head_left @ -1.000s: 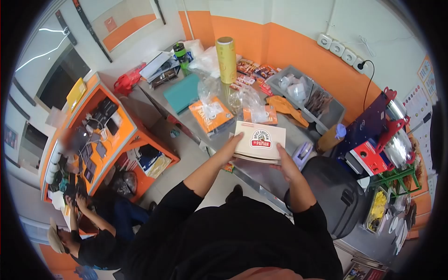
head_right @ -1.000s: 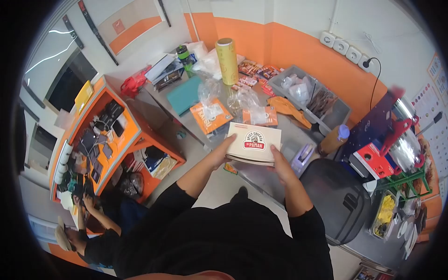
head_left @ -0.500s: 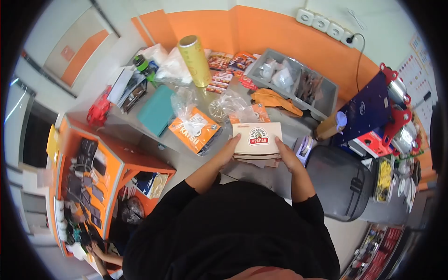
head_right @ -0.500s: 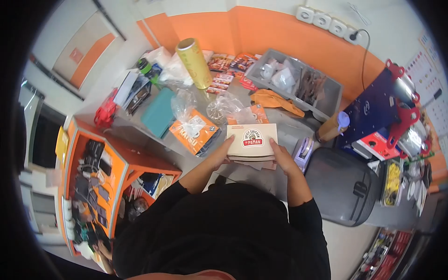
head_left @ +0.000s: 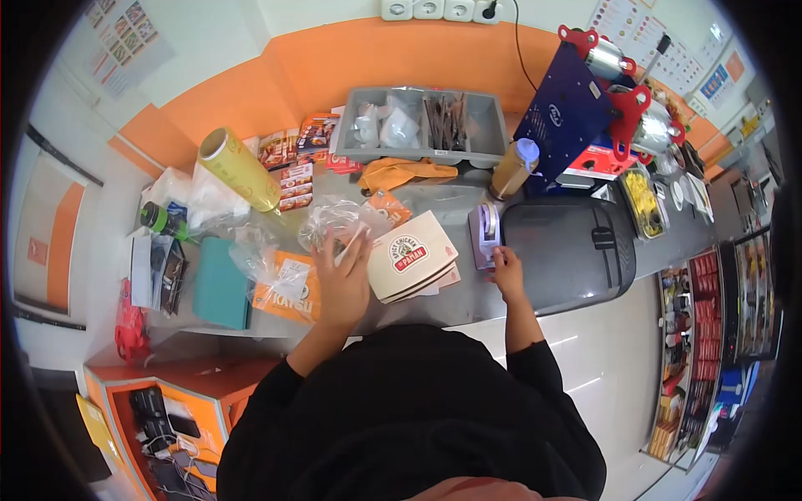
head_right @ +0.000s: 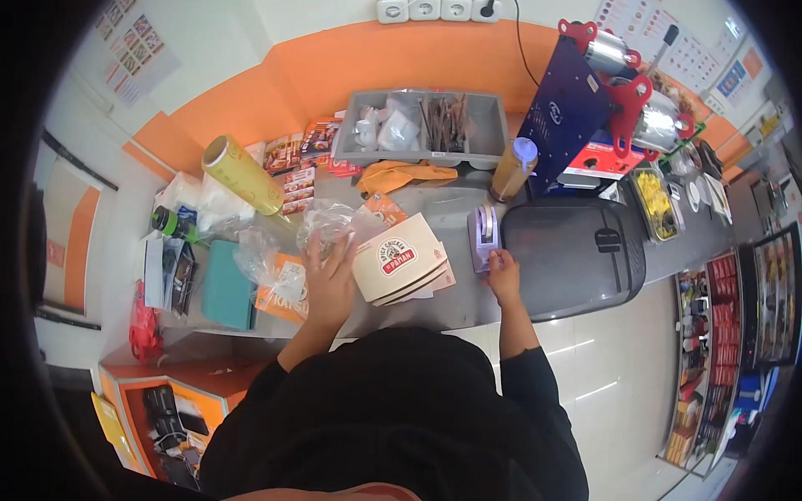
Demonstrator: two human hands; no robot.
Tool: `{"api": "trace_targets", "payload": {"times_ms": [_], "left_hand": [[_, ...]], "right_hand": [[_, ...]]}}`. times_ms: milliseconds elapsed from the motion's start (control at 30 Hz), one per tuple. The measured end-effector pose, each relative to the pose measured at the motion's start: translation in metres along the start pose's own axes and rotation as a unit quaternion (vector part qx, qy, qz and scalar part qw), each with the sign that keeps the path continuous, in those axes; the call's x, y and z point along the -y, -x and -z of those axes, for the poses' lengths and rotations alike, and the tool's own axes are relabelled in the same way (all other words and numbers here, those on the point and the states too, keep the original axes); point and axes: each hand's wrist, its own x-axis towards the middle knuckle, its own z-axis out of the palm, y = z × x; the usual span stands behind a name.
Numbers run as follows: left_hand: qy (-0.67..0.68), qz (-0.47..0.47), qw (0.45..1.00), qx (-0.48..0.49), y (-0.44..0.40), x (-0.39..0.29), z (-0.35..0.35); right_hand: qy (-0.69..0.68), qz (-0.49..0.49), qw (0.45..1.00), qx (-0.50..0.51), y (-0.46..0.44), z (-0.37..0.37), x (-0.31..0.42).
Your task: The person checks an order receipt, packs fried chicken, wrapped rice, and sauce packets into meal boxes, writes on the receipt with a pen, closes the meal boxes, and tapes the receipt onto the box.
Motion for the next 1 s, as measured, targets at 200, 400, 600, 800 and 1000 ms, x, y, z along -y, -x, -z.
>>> {"api": "trace_targets", "payload": {"times_ms": [200,400,600,800,1000], "left_hand": [[0.028,0.019,0.986,0.162,-0.005,-0.026,-0.019],[0.024,0.044,0.988,0.144,0.001,-0.019,-0.043],[0.096,0.014,0.992,0.082,0.007,-0.013,-0.055],[0.117,-0.010,0.990,0.082,0.007,-0.015,-0.051],[0.111,-0.011,0.992,0.058,0.009,-0.014,-0.059]], "right_hand": [[-0.174,-0.105,0.976,0.075,0.002,0.008,0.013],[-0.174,0.001,0.983,-0.053,0.018,-0.008,-0.046],[0.270,0.059,0.960,-0.052,0.016,-0.012,-0.066],[-0.070,0.083,0.989,0.104,0.106,-0.022,0.094],[-0.173,0.152,0.954,0.192,0.117,-0.070,0.116]]}}
